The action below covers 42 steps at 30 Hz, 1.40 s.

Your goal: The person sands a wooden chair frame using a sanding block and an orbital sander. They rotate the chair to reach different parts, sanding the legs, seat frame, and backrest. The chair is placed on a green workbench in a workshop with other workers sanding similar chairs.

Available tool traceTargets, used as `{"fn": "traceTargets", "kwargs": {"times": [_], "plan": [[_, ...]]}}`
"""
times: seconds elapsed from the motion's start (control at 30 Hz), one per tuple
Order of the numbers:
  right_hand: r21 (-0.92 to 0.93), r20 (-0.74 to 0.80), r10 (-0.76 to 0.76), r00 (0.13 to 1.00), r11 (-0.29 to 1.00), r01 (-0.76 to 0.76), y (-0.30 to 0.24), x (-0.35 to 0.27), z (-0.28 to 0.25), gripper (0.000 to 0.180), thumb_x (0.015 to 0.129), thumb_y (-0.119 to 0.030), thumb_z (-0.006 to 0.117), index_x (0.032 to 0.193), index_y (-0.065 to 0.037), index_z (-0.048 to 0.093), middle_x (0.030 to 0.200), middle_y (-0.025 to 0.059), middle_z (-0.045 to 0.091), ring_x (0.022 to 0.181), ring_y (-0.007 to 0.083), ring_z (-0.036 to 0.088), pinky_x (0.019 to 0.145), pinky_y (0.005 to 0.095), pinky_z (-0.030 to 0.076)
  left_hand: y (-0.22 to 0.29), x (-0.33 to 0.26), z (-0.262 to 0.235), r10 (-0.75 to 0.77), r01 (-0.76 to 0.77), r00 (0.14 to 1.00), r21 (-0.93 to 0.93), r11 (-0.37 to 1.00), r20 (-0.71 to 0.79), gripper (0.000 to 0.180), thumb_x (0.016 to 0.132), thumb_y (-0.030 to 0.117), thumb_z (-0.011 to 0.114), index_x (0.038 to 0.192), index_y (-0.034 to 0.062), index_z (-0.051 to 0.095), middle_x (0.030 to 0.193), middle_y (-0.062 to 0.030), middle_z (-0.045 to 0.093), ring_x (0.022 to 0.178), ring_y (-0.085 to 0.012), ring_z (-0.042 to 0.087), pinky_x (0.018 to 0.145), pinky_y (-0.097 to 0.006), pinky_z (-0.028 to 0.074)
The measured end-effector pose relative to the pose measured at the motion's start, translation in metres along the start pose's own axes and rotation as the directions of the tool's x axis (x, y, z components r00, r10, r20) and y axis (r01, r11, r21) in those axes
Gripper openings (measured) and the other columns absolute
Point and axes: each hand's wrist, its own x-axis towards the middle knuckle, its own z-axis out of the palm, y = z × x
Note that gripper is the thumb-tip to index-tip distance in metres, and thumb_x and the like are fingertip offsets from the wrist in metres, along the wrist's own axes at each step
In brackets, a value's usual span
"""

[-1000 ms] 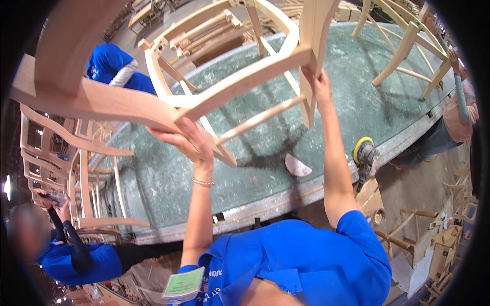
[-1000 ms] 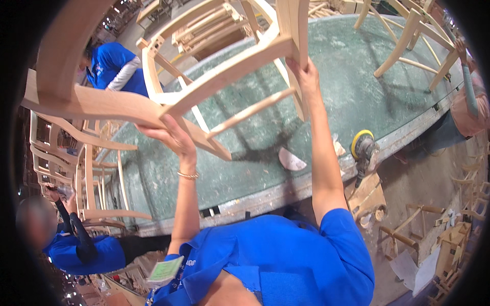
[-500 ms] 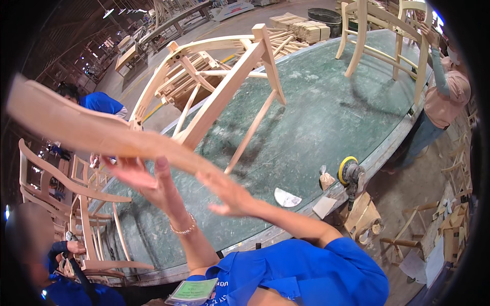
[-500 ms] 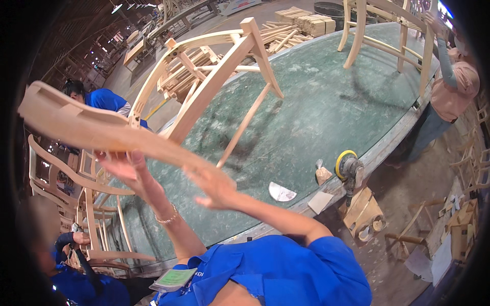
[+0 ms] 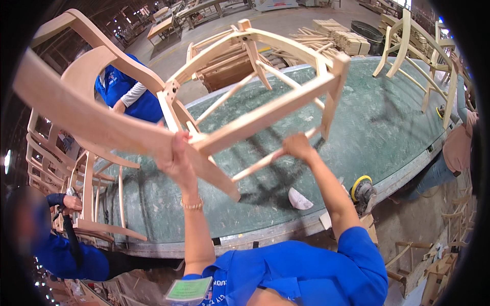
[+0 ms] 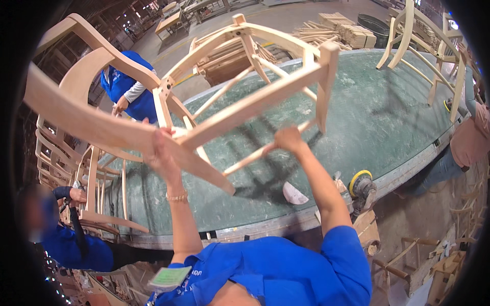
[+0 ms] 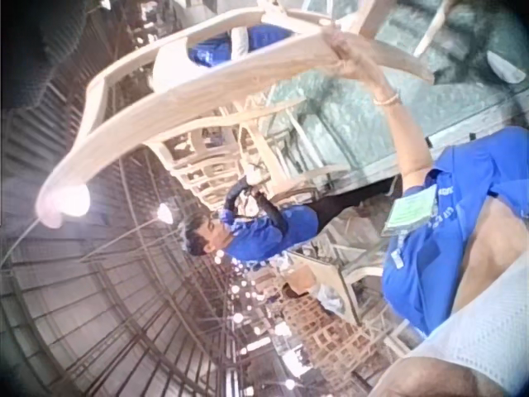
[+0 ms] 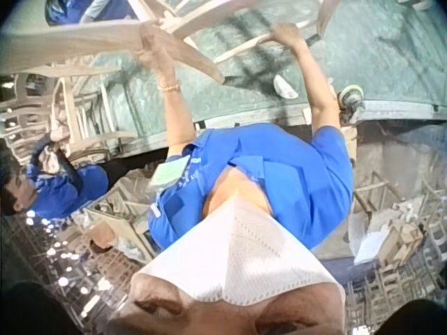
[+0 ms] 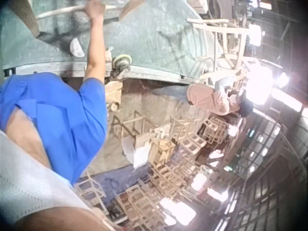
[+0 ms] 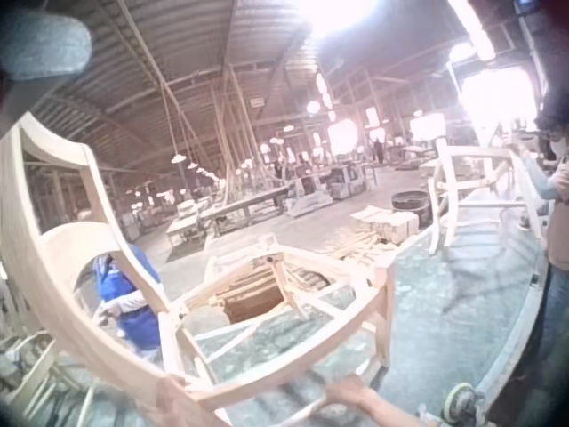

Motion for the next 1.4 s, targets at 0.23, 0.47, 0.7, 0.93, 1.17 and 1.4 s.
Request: {"fn": "traceTargets", "kwargs": {"times": [0.23, 0.47, 0.7, 0.93, 1.17, 1.4], "plan": [[0.133, -0.137, -0.069, 0.988, 0.987, 0.087, -0.025, -0.089, -0.016, 0.070, 0.066, -0.079, 0.052, 0.060, -0.011, 0.063, 0.054, 0.0126, 0.059, 0.054, 0.0321, 0.063, 0.054, 0.0431, 0.049, 0.046, 0.003, -0.020, -0.098, 0.098, 0.995, -0.001, 0.995, 0.020, 0.064, 0.086, 0.042, 0.067, 0.121, -0.0063, 0.043, 0.072, -0.0095, 0.058, 0.066, -0.0156, 0.057, 0.069, -0.027, 0.046], [0.256, -0.335, 0.163, 0.928, 0.964, -0.077, -0.004, -0.151, -0.115, 0.035, 0.077, -0.045, 0.069, 0.081, -0.011, 0.065, 0.071, 0.0101, 0.064, 0.071, 0.0321, 0.064, 0.068, 0.0423, 0.048, 0.029, 0.085, 0.040, -0.198, 0.210, 0.971, -0.085, 0.974, 0.134, 0.050, 0.082, 0.036, 0.073, 0.107, -0.0038, 0.057, 0.089, -0.0162, 0.067, 0.078, -0.0207, 0.066, 0.071, -0.031, 0.054], [0.514, -0.432, 0.319, 0.844, 0.856, -0.061, -0.065, -0.189, -0.019, 0.022, 0.079, -0.016, 0.069, 0.099, -0.010, 0.064, 0.096, 0.0107, 0.064, 0.093, 0.0307, 0.061, 0.080, 0.0397, 0.049, -0.015, 0.140, 0.045, -0.074, 0.071, 0.979, 0.018, 0.997, 0.190, 0.038, 0.079, 0.025, 0.079, 0.102, -0.0010, 0.063, 0.090, -0.0144, 0.070, 0.078, -0.0144, 0.065, 0.070, -0.024, 0.050], [0.267, -0.153, 0.313, 0.937, 0.926, -0.266, -0.067, -0.203, 0.131, 0.065, 0.070, -0.013, 0.070, 0.131, -0.017, 0.046, 0.117, 0.0130, 0.052, 0.105, 0.0377, 0.052, 0.083, 0.0498, 0.044, -0.039, 0.180, 0.066, -0.114, 0.119, 0.975, -0.015, 0.993, 0.192, 0.043, 0.092, 0.043, 0.059, 0.087, 0.0015, 0.069, 0.083, -0.0086, 0.070, 0.067, -0.0116, 0.060, 0.062, -0.026, 0.048], [0.665, -0.171, 0.455, 0.874, 0.708, -0.238, -0.031, -0.190, 0.117, 0.048, 0.085, -0.009, 0.050, 0.133, -0.011, 0.049, 0.102, 0.0137, 0.063, 0.090, 0.0268, 0.062, 0.074, 0.0387, 0.049, -0.053, 0.212, 0.065, -0.024, 0.019, 0.981, 0.031, 0.999, 0.190, 0.042, 0.095, 0.040, 0.056, 0.100, -0.0012, 0.063, 0.088, -0.0085, 0.069, 0.072, -0.0118, 0.060, 0.063, -0.026, 0.048], [0.917, -0.344, 0.647, 0.681, 0.389, 0.093, -0.002, -0.188, -0.062, 0.044, 0.100, -0.032, 0.041, 0.134, -0.006, 0.051, 0.113, 0.0147, 0.064, 0.095, 0.0218, 0.062, 0.083, 0.0325, 0.047, -0.064, 0.203, 0.068, -0.198, 0.182, 0.948, 0.086, 0.980, 0.251, 0.051, 0.095, 0.045, 0.053, 0.091, -0.0028, 0.069, 0.089, -0.0095, 0.068, 0.069, -0.0126, 0.058, 0.064, -0.026, 0.048]]}}
